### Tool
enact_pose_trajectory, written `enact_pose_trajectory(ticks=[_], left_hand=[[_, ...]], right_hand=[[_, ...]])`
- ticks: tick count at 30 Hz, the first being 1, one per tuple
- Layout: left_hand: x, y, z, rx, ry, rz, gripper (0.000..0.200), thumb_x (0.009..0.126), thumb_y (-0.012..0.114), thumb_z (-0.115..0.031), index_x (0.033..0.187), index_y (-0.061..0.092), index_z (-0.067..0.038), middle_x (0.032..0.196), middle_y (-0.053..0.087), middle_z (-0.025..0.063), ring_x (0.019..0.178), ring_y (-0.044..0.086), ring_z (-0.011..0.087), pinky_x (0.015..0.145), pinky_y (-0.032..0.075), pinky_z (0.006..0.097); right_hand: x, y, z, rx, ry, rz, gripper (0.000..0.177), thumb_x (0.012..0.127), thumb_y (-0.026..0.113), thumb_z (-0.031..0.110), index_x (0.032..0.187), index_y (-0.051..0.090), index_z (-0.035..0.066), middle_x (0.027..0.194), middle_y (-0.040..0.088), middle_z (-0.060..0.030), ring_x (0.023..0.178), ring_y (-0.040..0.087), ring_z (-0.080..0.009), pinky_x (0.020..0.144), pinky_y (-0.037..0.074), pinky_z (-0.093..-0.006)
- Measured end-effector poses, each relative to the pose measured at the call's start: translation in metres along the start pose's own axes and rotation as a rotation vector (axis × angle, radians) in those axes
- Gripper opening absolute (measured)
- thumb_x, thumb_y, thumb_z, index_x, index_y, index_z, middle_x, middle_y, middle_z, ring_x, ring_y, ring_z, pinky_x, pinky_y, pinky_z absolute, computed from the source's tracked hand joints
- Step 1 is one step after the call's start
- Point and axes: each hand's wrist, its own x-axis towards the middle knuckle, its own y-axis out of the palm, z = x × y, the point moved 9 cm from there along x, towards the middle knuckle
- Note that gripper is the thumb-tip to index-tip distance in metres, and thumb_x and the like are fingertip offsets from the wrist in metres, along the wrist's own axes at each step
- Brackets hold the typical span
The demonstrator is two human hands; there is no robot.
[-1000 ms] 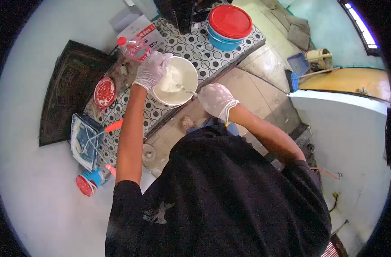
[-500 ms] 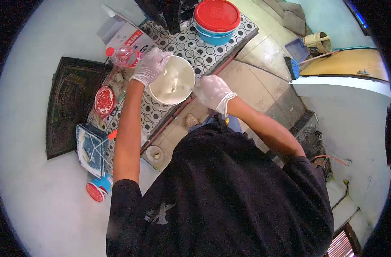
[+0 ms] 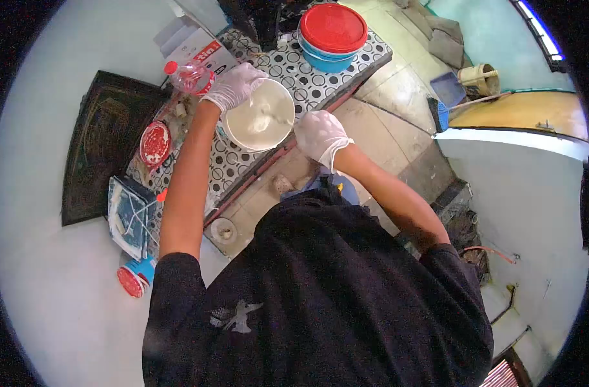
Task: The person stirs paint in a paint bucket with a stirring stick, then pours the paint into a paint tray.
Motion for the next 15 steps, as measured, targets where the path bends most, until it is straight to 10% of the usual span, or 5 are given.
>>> enact_pose_trajectory(ticks=[15], left_hand=[[0.015, 0.010, -0.002, 0.072, 0.007, 0.110, 0.033, 0.092, 0.056, -0.032, 0.114, 0.068, -0.012, 0.104, 0.063, 0.0134, 0.103, 0.059, 0.0290, 0.090, 0.045, 0.0371]], right_hand=[[0.024, 0.016, -0.009, -0.075, -0.069, 0.071, 0.027, 0.081, 0.057, 0.018, 0.083, 0.069, -0.006, 0.084, 0.066, -0.0289, 0.086, 0.066, -0.0421, 0.081, 0.052, -0.0445]])
